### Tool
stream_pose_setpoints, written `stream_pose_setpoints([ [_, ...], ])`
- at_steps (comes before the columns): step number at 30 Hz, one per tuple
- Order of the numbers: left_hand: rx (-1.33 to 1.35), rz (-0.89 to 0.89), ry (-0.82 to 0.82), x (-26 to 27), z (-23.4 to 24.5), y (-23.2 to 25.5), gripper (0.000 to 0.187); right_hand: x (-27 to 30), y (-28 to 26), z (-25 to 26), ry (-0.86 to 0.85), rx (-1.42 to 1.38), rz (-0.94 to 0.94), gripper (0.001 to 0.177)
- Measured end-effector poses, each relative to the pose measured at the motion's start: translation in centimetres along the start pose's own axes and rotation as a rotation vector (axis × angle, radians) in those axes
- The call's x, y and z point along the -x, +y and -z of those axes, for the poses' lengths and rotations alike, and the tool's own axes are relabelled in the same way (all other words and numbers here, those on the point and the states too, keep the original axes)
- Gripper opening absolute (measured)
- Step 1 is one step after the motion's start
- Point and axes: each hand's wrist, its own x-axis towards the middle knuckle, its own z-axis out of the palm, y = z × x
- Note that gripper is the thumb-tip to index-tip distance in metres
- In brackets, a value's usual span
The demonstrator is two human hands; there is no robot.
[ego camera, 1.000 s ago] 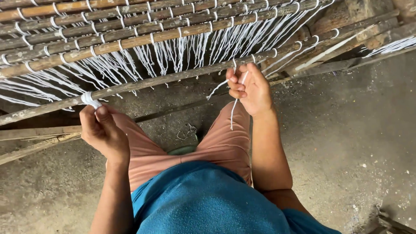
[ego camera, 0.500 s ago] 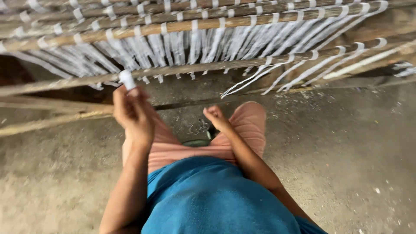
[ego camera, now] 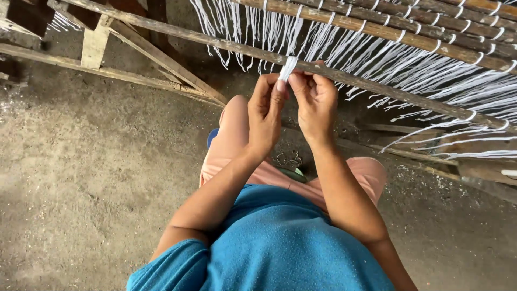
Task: Tying individual white threads onto a horizontal wooden pole of a frame, likely for candle wick preparation.
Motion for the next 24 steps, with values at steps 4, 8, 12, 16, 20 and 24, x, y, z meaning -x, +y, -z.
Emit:
stream_pose_setpoints([
  [4, 0.026, 0.007, -0.018, 0.0, 0.3, 0.5, 0.016, 0.6, 1.2, 0.5, 0.007, 0.039, -0.079, 0.012],
  [8, 0.034, -0.001, -0.019, -0.3, 0.0, 1.8, 0.016, 0.2, -0.5, -0.4, 0.008, 0.029, -0.108, 0.01],
  [12, 0.047, -0.005, -0.024, 0.0, 0.0, 1.5, 0.014, -0.3, -0.9, -0.6, 0.017, 0.007, 0.072, 0.003],
  [16, 0.069, -0.009, -0.018, 0.0, 0.5, 0.0, 0.018, 1.3, 1.6, 1.1, 0.077, -0.231, -0.046, 0.006],
  [20, 0.06, -0.018, -0.013, 0.0, 0.5, -0.4, 0.018, 1.1, -1.9, 0.7, 0.089, -0.63, -0.161, 0.008],
  [24, 0.04, -0.025, -0.021, 0.2, 0.2, -0.1, 0.02, 0.3, -3.1, 0.0, -0.055, -0.462, -0.321, 0.028],
])
